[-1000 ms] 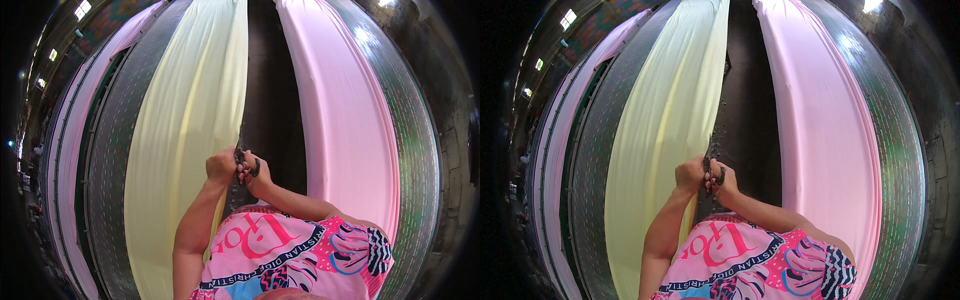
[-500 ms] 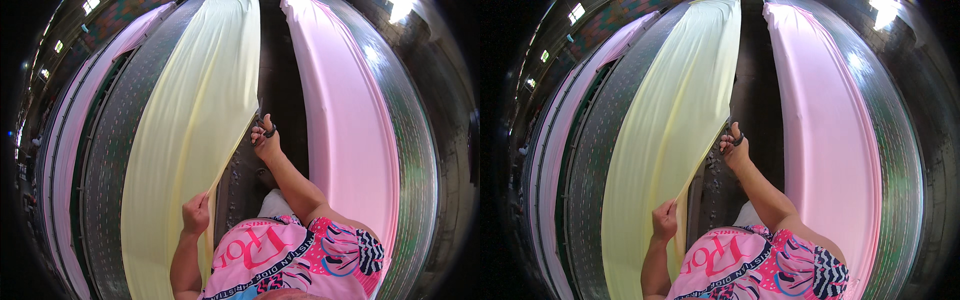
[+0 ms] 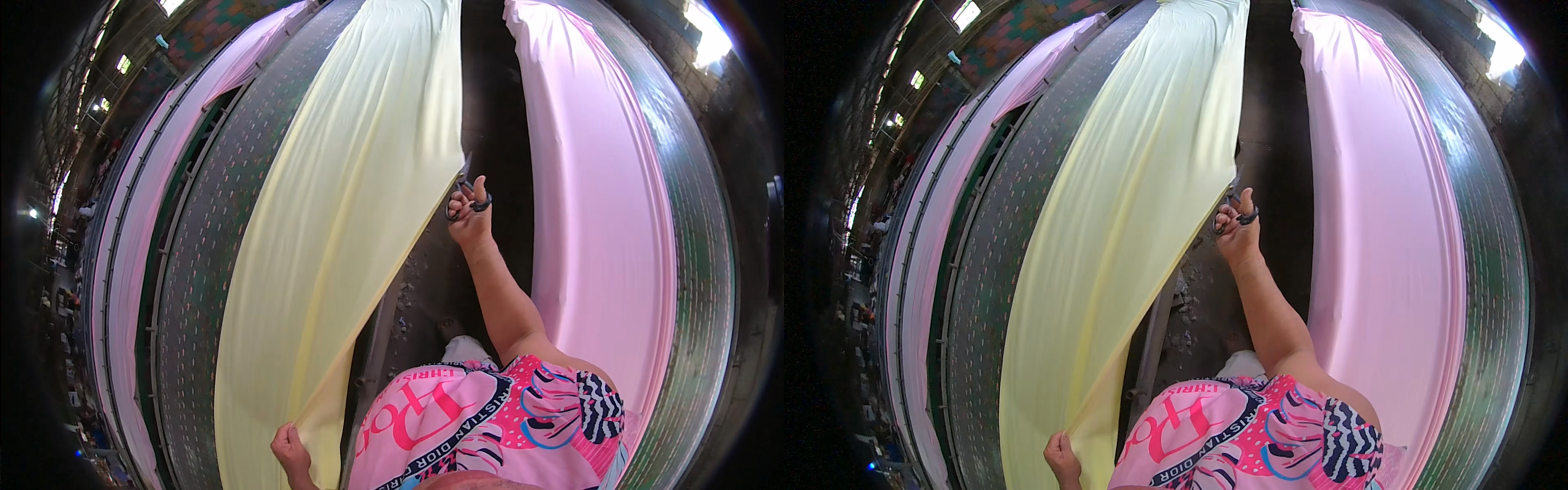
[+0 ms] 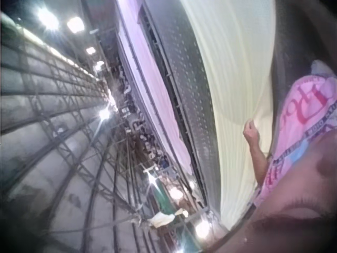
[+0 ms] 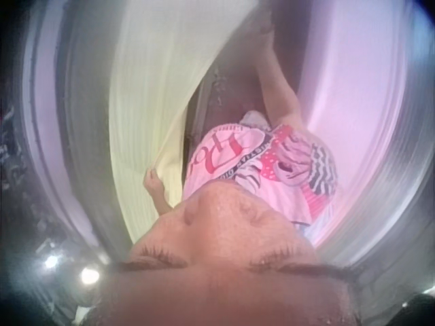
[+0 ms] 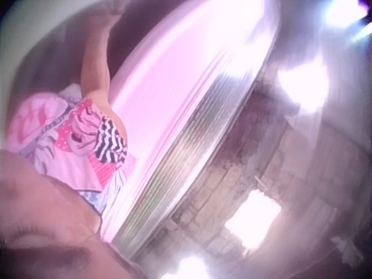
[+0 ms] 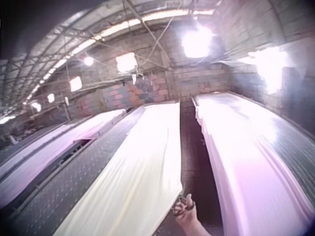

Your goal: The person lays out a yellow fabric on a perforated metal table and uses shears to cut it into a long strip. Then the person repeats the same cutting process on a pink fabric placed on the same table.

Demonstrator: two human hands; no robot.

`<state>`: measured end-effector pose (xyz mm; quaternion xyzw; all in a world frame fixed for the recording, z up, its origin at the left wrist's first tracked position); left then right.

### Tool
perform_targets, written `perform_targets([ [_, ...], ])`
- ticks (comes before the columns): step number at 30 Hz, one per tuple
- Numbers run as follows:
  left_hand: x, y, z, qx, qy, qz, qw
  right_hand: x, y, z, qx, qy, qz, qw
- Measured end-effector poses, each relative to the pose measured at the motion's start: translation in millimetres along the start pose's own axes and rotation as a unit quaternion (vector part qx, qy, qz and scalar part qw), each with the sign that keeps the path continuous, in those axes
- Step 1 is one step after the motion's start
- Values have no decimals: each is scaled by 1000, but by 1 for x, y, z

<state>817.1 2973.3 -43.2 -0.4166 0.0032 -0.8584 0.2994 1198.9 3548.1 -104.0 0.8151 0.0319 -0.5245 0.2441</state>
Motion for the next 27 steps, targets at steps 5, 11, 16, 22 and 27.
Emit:
perform_targets([
  [5,-15,3,-33,9,-84,5,996,-23,-21,-17,16,35,-35,999],
  [11,-36,-51,-30,7,-202,-177,963,-31,-20,-12,-23,54,13,998],
  [16,-49,-80,-21,64,-216,-306,925,-41,-21,-17,-40,51,35,997],
  [22,-76,-141,46,-17,-129,-341,931,-43,-34,-20,-81,26,23,996],
  [27,-143,-197,112,-244,7,-188,951,-48,-26,-32,-64,27,45,997],
])
Point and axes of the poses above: each hand's wrist, its own y-axis away from the middle knuckle, its own x-axis out of the back of the hand, z = x × y, the point moved 5 cm from there along -y, towards the middle knuckle, and after that the axes turned 15 degrees about -x, right-handed, at the moved point
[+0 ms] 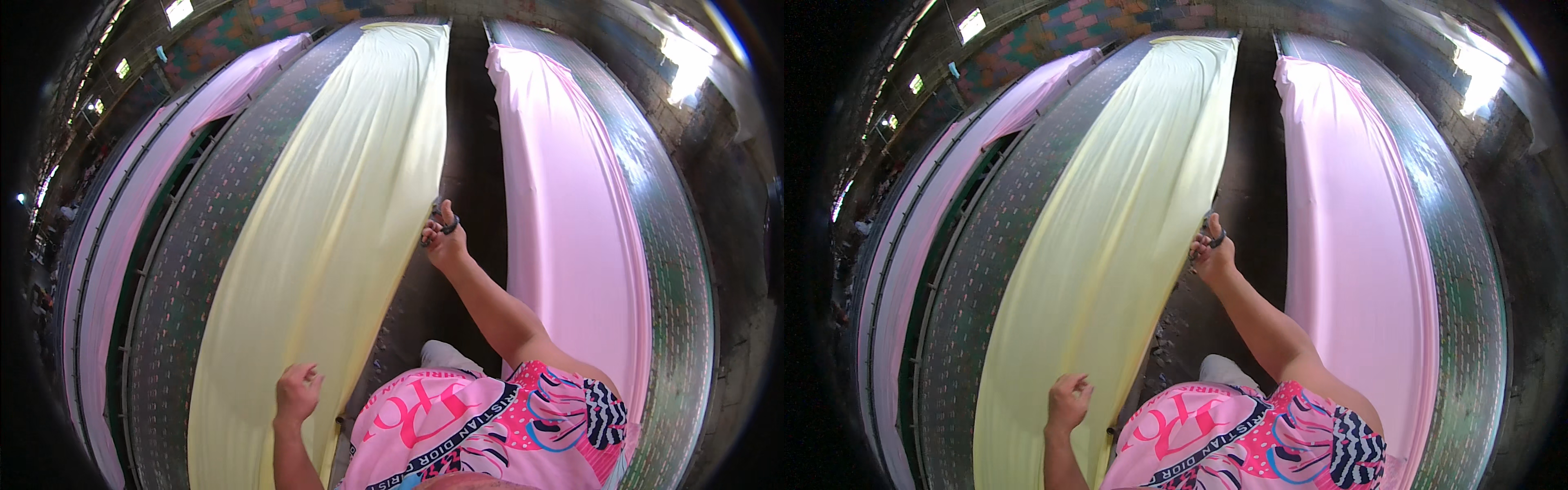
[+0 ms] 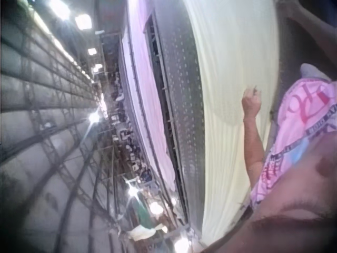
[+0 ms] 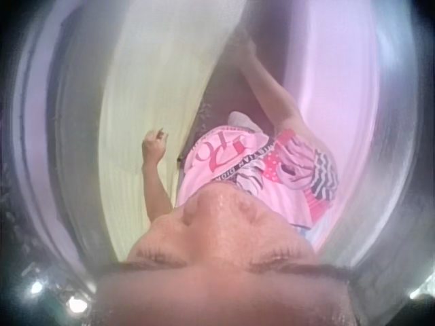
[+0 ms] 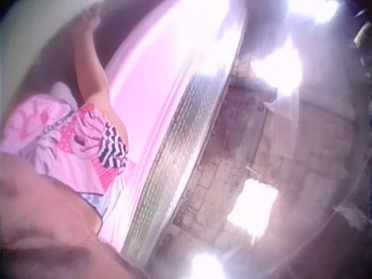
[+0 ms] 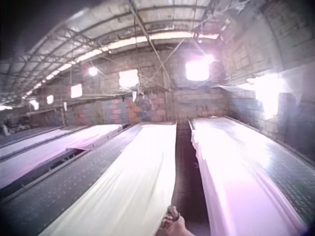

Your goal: The person lays out a yellow fabric on a perforated metal table and uses shears to cut it into a long strip. Then the person repeats the same cutting process on a pink fabric placed on the same table.

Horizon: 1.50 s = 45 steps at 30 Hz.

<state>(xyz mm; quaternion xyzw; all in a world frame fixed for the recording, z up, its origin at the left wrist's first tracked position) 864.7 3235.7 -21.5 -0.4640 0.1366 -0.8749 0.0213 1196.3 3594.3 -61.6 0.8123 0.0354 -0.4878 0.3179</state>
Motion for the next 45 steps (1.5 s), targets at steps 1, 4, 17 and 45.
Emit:
perform_targets([
  [1,16,-23,12,-24,17,16,999,-17,3,6,-7,-2,0,1000],
  [4,-13,-104,45,-92,61,23,994,-18,6,5,28,34,-10,999],
  [17,-196,-384,86,-192,-69,-95,974,4,35,2,-105,179,42,977],
  [45,-195,-402,84,-204,-89,-53,973,19,16,20,-8,155,-1,988],
])
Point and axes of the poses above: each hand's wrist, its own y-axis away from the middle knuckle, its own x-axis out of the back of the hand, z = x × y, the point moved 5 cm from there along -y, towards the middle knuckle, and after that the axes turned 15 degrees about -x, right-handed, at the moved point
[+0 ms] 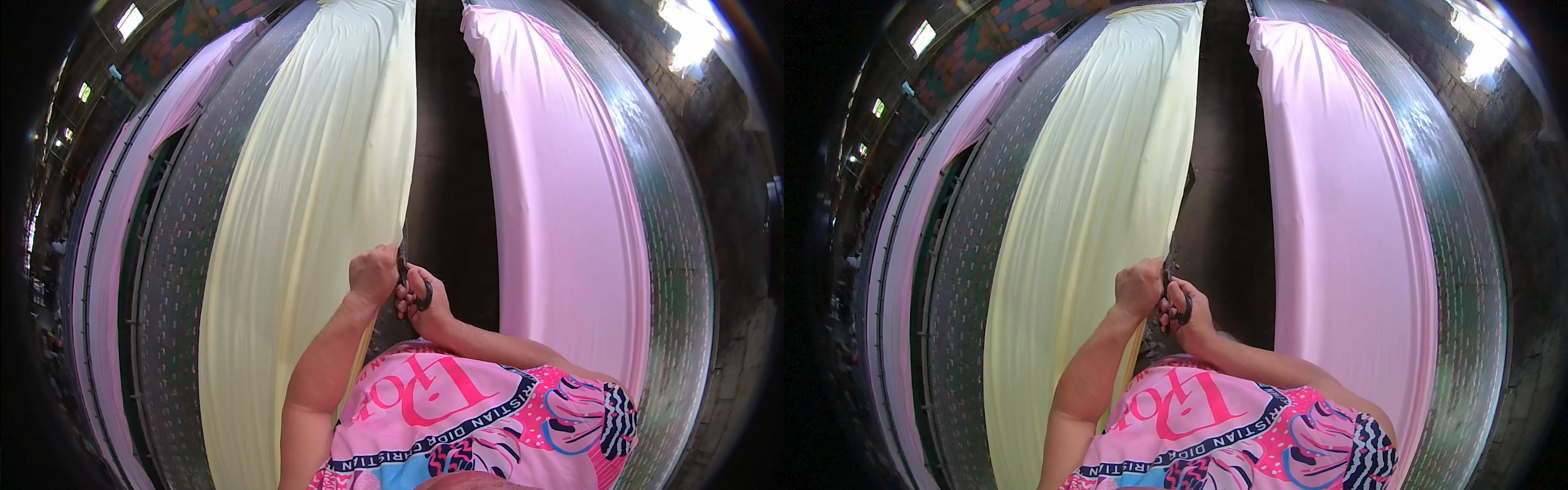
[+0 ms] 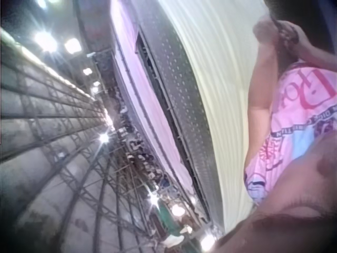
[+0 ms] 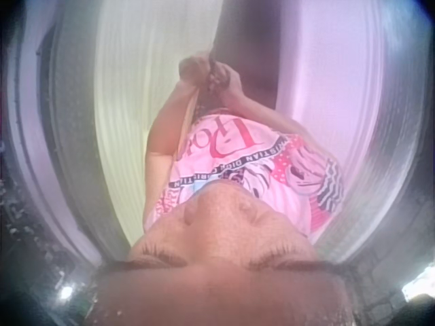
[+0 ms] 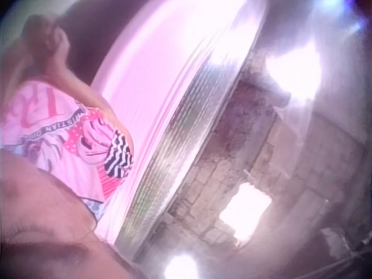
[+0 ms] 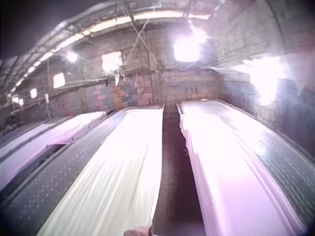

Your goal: The person lays out a yellow fabric on a perforated metal table and uses shears to cut it into a long strip. Then the person repeats the same cutting process on a pink fabric placed on the same table.

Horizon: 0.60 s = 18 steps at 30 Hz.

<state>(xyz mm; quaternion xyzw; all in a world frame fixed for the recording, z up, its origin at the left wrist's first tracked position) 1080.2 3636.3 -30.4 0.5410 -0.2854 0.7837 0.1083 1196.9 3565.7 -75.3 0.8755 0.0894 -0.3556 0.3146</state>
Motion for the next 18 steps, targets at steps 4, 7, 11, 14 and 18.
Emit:
perform_targets([
  [4,4,-1,4,-13,2,-16,1000,2,-8,6,13,-65,-50,997],
  [7,-1,-5,9,-28,8,-42,999,18,-29,11,12,-116,-63,991],
  [11,-3,-5,5,0,42,-59,997,19,-36,5,10,-91,-22,996],
  [14,-5,-6,7,-20,26,-26,999,26,-45,-4,21,-91,-6,996],
  [18,-3,-7,10,3,56,-48,997,32,-65,-14,31,-88,-23,995],
])
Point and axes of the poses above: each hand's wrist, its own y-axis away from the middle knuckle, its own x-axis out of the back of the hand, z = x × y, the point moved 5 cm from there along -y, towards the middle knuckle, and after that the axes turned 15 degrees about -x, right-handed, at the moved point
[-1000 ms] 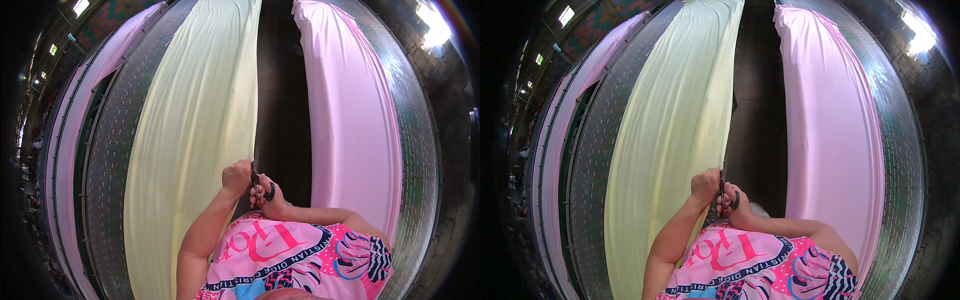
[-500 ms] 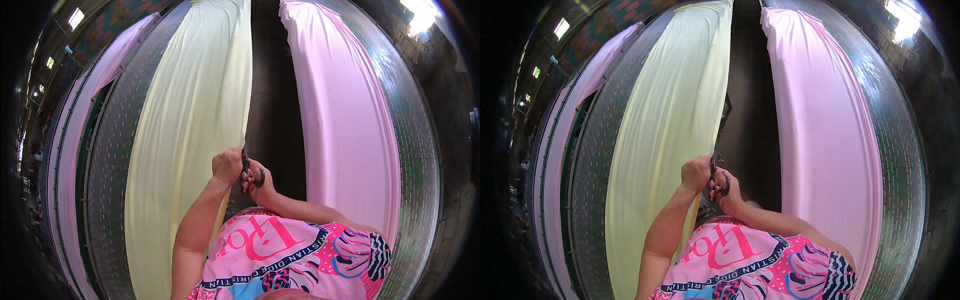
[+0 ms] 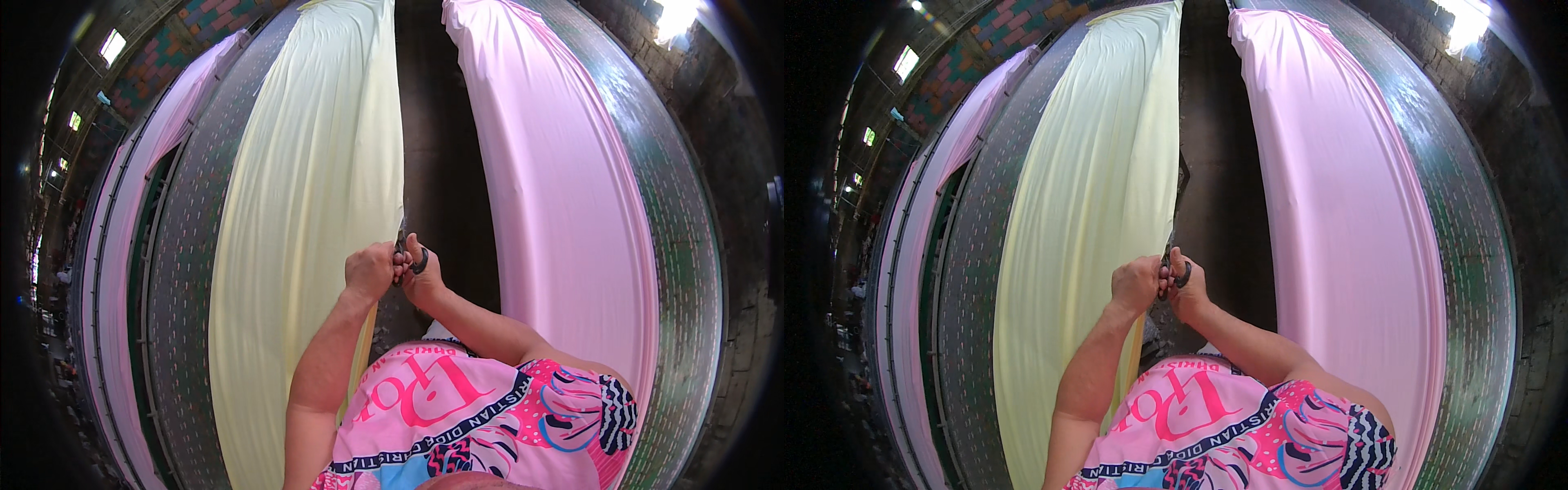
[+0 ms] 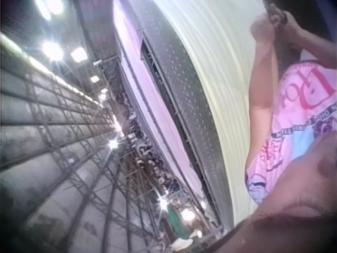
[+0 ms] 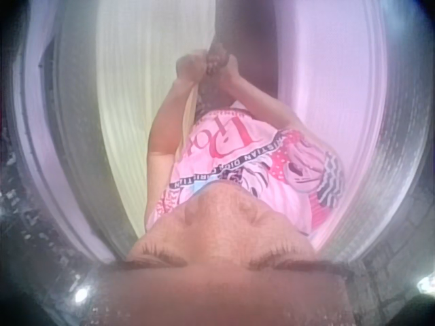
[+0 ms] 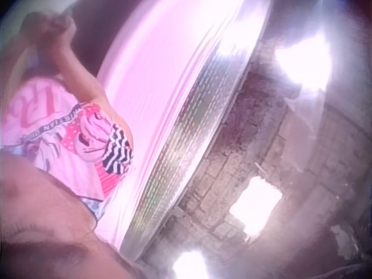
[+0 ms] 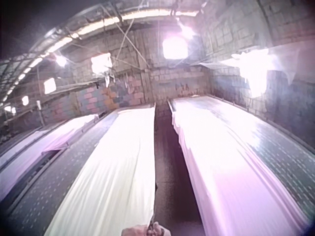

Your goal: The person lays out a yellow fabric on a perforated metal table and uses shears to cut it into a long strip. Then the person repeats the same cutting process on a pink fabric placed on the same table.

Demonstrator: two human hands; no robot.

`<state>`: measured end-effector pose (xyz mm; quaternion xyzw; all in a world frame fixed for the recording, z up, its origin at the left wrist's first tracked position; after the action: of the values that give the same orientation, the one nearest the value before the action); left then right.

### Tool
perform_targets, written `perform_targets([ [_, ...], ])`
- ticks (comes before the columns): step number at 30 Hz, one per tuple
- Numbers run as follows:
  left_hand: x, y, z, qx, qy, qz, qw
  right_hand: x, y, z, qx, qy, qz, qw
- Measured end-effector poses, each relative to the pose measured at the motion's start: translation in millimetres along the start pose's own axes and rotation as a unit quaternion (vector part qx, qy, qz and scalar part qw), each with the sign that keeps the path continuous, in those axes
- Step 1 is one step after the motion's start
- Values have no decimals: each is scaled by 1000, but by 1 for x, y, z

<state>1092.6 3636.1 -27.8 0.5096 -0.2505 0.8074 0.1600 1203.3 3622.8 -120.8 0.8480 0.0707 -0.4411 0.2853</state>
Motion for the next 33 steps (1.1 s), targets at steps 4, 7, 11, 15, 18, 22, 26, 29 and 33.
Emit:
perform_targets([
  [4,5,5,-2,-4,-12,5,1000,1,-19,2,-30,-69,0,997],
  [7,9,14,-4,-4,-10,32,999,-13,-17,-16,-34,-65,32,997],
  [11,24,15,1,-9,-54,42,998,-10,-38,-31,10,-21,28,999],
  [15,40,20,-3,-12,-34,90,995,-24,-51,-48,-17,-40,-36,998],
  [18,53,29,-2,0,-43,91,995,-41,-50,-54,-9,-84,-32,996],
  [22,60,38,-11,8,-32,101,994,-38,-72,-61,10,-65,38,997],
  [26,57,47,-32,16,8,118,993,-38,-86,-63,40,-1,-31,999],
  [29,52,48,-54,77,47,50,995,-41,-80,-55,-13,-45,-37,998],
  [33,47,7,-50,87,83,16,993,-49,-77,-56,-64,-29,-45,996],
])
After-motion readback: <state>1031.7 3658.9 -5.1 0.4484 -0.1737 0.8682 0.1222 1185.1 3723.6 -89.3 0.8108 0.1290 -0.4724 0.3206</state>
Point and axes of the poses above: each hand's wrist, its own y-axis away from the middle knuckle, its own x-axis out of the back of the hand, z = x × y, the point moved 5 cm from there along -y, towards the middle knuckle, and after that the axes turned 15 degrees about -x, right-handed, at the moved point
